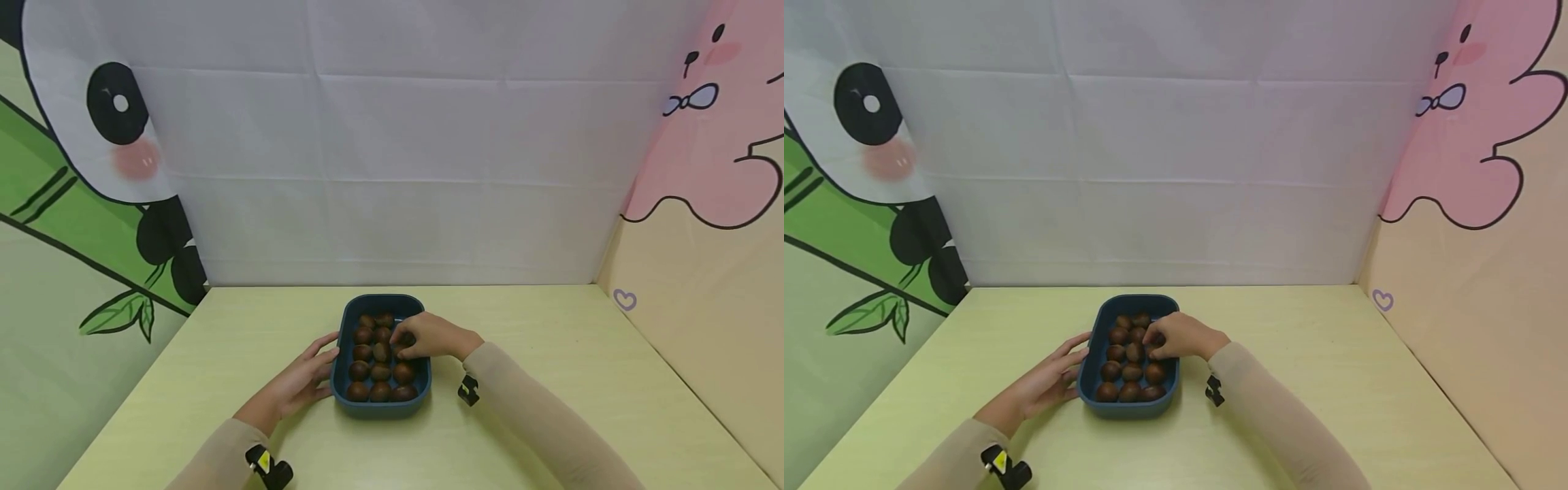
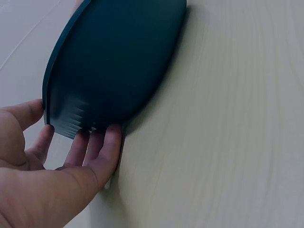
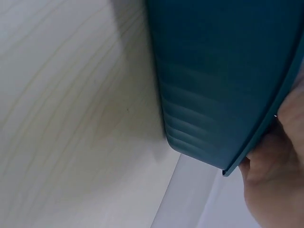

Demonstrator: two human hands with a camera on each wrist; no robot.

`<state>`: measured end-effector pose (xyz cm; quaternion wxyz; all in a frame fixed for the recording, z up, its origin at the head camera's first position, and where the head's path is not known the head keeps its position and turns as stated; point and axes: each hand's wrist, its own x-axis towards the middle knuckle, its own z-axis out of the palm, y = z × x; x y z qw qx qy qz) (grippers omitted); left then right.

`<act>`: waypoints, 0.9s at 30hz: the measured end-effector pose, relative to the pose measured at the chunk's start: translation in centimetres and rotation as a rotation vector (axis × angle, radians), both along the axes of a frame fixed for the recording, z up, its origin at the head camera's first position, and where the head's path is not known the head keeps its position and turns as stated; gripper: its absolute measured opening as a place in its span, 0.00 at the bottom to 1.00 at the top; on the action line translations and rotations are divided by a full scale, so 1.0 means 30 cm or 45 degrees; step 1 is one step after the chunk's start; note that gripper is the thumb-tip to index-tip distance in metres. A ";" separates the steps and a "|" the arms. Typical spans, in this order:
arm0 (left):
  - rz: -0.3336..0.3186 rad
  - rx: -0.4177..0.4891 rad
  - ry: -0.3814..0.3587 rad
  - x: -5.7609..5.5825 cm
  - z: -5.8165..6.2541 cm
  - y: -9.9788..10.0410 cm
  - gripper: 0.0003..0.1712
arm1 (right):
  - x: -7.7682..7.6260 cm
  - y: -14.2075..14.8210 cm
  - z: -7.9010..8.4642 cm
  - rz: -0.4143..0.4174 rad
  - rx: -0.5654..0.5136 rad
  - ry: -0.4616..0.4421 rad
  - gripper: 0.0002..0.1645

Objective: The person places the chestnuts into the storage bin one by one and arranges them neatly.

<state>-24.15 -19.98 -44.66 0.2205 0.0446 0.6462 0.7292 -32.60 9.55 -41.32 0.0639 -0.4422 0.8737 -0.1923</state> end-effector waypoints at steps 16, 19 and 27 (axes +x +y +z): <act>0.061 -0.110 0.035 -0.018 0.017 -0.012 0.35 | 0.029 0.039 0.043 0.025 -0.088 -0.015 0.14; 0.063 -0.123 0.047 -0.020 0.019 -0.017 0.34 | 0.041 0.064 0.055 0.035 -0.115 0.008 0.14; 0.044 -0.181 0.099 -0.021 0.024 -0.034 0.32 | 0.063 0.153 0.075 -0.060 -0.093 0.077 0.14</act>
